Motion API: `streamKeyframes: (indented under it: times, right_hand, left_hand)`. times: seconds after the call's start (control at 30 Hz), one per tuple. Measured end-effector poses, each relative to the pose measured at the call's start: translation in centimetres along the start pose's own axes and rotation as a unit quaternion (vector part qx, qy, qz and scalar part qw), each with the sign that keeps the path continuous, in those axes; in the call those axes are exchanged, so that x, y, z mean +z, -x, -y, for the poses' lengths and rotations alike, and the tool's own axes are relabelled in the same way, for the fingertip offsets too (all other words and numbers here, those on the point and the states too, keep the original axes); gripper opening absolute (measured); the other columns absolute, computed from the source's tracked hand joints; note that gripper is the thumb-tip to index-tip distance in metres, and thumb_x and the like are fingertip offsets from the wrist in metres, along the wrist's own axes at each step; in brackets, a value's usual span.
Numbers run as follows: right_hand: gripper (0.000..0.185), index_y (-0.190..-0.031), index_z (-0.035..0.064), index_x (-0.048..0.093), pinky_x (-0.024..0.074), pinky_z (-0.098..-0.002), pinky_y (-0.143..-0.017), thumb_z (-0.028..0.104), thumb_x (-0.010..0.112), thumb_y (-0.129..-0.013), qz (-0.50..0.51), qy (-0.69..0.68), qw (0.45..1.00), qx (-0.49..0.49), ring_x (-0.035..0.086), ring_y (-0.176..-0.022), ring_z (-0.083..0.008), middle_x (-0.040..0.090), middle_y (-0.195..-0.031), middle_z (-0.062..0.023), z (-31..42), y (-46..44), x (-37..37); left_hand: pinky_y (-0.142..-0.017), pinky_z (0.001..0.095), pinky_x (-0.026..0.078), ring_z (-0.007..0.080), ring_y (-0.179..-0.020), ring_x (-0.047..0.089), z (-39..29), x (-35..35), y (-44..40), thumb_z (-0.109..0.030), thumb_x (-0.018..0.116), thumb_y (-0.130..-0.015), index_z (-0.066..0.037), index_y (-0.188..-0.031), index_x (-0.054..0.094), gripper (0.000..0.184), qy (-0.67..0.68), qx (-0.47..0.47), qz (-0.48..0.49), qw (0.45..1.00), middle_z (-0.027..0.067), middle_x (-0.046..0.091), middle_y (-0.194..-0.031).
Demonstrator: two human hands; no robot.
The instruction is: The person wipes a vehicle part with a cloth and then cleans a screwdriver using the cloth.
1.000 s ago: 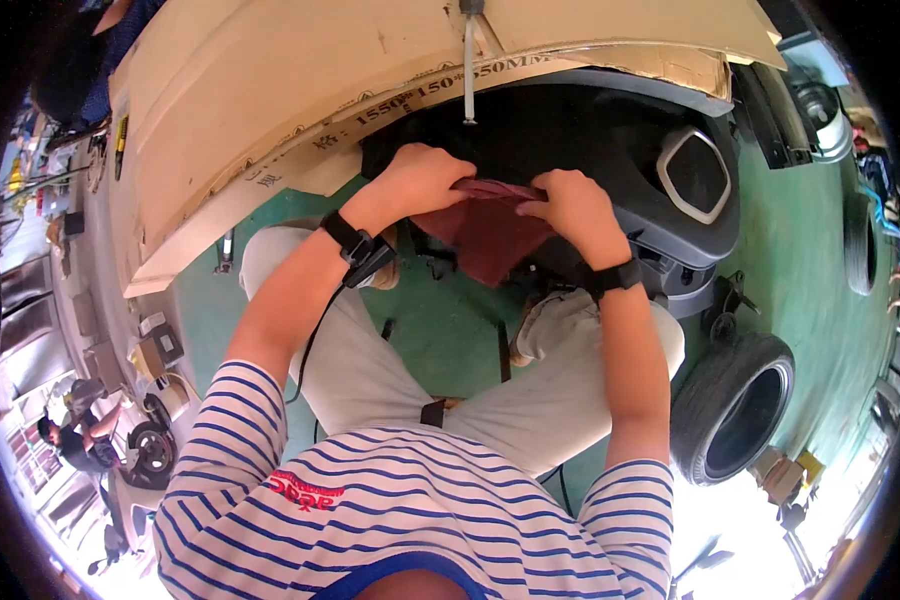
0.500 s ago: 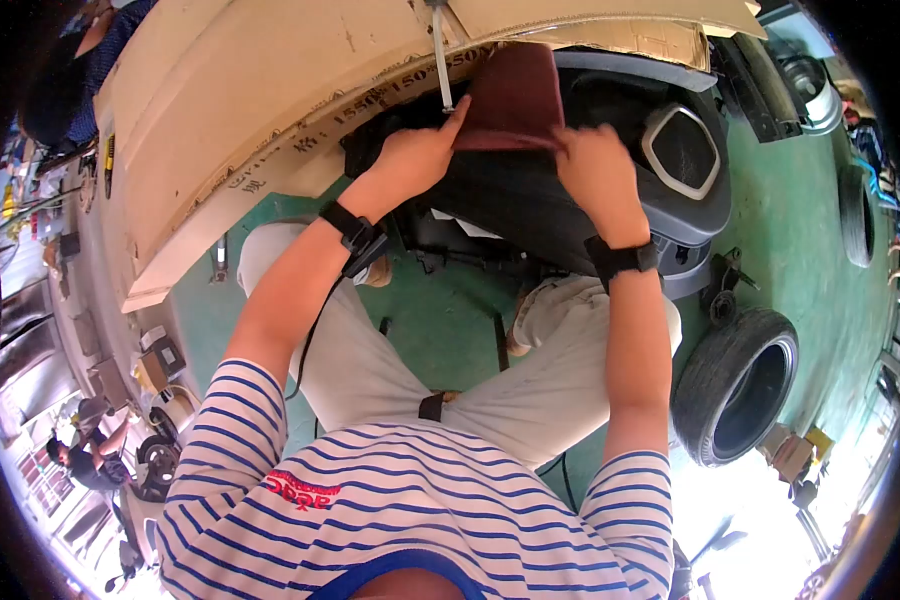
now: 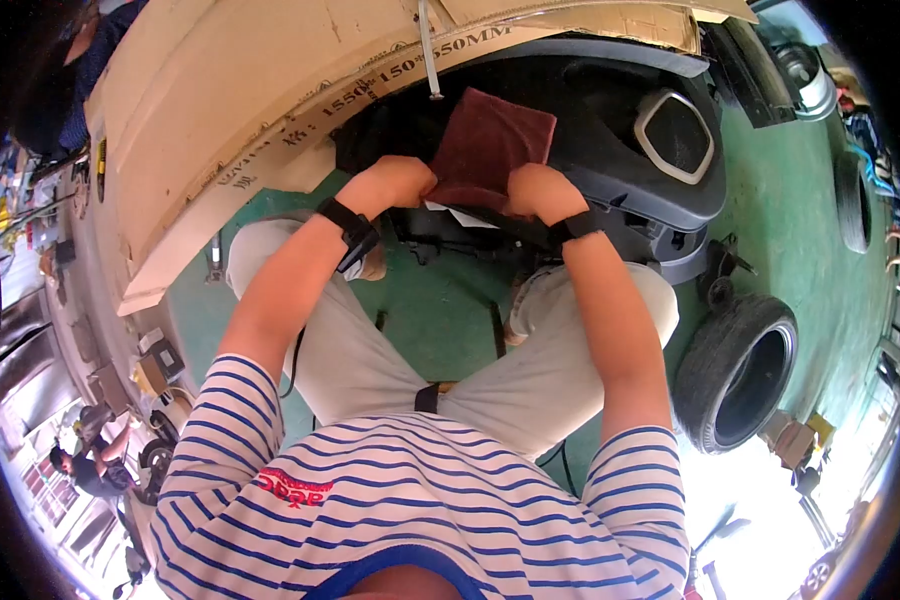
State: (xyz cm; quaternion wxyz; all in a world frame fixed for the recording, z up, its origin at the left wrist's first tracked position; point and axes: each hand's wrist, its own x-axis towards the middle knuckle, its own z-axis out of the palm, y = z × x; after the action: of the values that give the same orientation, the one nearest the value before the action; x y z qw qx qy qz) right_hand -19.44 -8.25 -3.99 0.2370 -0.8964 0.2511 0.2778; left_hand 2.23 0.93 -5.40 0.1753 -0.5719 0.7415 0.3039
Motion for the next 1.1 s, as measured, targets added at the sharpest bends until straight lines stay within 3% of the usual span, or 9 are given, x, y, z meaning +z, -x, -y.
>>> streamKeyframes:
  times: [0.2,0.33,0.4,0.47,0.7,0.77,0.83,1.07,1.1]
  right_hand:
    - [0.032,-0.057,0.0048,0.063,0.0493,-0.0369,-0.06,0.032,0.06,-0.074,0.071,-0.062,0.991,0.098,0.063,-0.065,-0.026,0.06,-0.056,-0.0116,0.1,-0.2,-0.2]
    - [0.021,-0.084,0.0099,0.067,0.0514,-0.0399,-0.071,0.022,0.066,-0.067,-0.219,0.105,0.965,0.101,0.062,-0.091,-0.0306,0.063,-0.103,-0.0143,0.6,-0.8,-0.4]
    - [0.042,-0.106,0.0133,0.062,0.0469,-0.0412,-0.086,0.023,0.069,-0.066,-0.199,0.065,0.972,0.108,0.053,-0.109,-0.0336,0.055,-0.118,-0.0152,0.0,-2.1,-0.9]
    - [0.07,-0.128,0.0121,0.046,0.037,-0.0418,-0.099,0.026,0.072,-0.065,-0.394,0.122,0.911,-0.024,0.04,-0.123,-0.035,0.042,-0.132,-0.0183,-0.7,-3.2,-0.1]
    - [0.071,-0.131,0.0005,0.037,0.0252,-0.044,-0.108,0.033,0.063,-0.075,-0.368,0.277,0.887,0.027,0.031,-0.129,-0.0375,0.033,-0.138,-0.0227,-2.0,-9.2,3.6]
    - [0.081,-0.135,0.0009,0.031,0.0241,-0.0433,-0.109,0.035,0.067,-0.071,-0.348,0.213,0.913,0.006,0.03,-0.13,-0.0375,0.033,-0.139,-0.0226,-1.5,-9.0,2.4]
    - [0.094,-0.139,0.0017,0.026,0.0232,-0.0423,-0.109,0.038,0.072,-0.065,-0.355,0.16,0.921,-0.013,0.028,-0.131,-0.0366,0.03,-0.14,-0.0214,-1.4,-9.5,2.7]
    - [0.102,-0.138,0.0024,0.029,0.0227,-0.0498,-0.107,0.041,0.077,-0.057,-0.306,0.096,0.943,0.089,0.025,-0.131,-0.0395,0.029,-0.14,-0.0241,3.4,-12.7,0.4]
    - [0.082,-0.135,0.0009,0.033,0.0226,-0.0507,-0.107,0.036,0.068,-0.07,-0.312,0.091,0.941,0.099,0.028,-0.13,-0.0393,0.034,-0.137,-0.0246,4.6,-13.4,-0.1]
  left_hand:
    - [-0.073,0.0401,0.047,0.027,-0.085,0.063,-0.9,0.2,0.3,-0.017,0.061,-0.072,-0.014,-0.089,0.064,0.018,-0.067,0.001,-0.025,0.997,0.0092,0.065,-0.087]
    - [-0.072,0.0394,0.044,0.0249,-0.084,0.064,-1.9,-0.8,0.6,-0.02,0.063,-0.072,-0.012,-0.087,0.063,0.016,-0.045,0.027,-0.078,0.996,0.0096,0.066,-0.086]
    - [-0.071,0.0394,0.044,0.0244,-0.085,0.062,-1.9,-0.9,0.2,-0.021,0.064,-0.072,-0.013,-0.085,0.063,0.015,-0.028,0.033,-0.119,0.992,0.0065,0.064,-0.084]
    - [-0.071,0.0386,0.043,0.0232,-0.085,0.059,-1.8,-0.5,-0.2,-0.02,0.064,-0.073,-0.013,-0.082,0.062,0.012,-0.038,0.091,-0.308,0.946,0.0038,0.061,-0.082]
    - [-0.072,0.0367,0.043,0.0205,-0.083,0.058,-0.9,1.1,-2.1,-0.018,0.061,-0.073,-0.013,-0.081,0.062,0.009,-0.033,0.093,-0.31,0.946,0.0021,0.058,-0.08]
    - [-0.071,0.0375,0.043,0.021,-0.083,0.059,-0.7,0.8,-1.8,-0.017,0.061,-0.073,-0.014,-0.083,0.064,0.011,-0.04,0.091,-0.305,0.947,0.0027,0.059,-0.08]
    - [-0.073,0.0372,0.042,0.0222,-0.083,0.06,-1.1,0.1,-1.0,-0.014,0.059,-0.073,-0.013,-0.088,0.066,0.016,-0.047,0.012,-0.122,0.991,0.0048,0.062,-0.079]
    - [-0.075,0.0357,0.041,0.0225,-0.082,0.061,0.4,0.8,-0.9,-0.011,0.058,-0.072,-0.013,-0.083,0.068,0.015,-0.025,-0.045,-0.078,0.996,0.0057,0.065,-0.08]
    - [-0.075,0.0355,0.041,0.0225,-0.081,0.06,0.5,1.1,-1.0,-0.011,0.06,-0.071,-0.013,-0.08,0.068,0.013,-0.042,-0.061,-0.096,0.993,0.0062,0.064,-0.08]
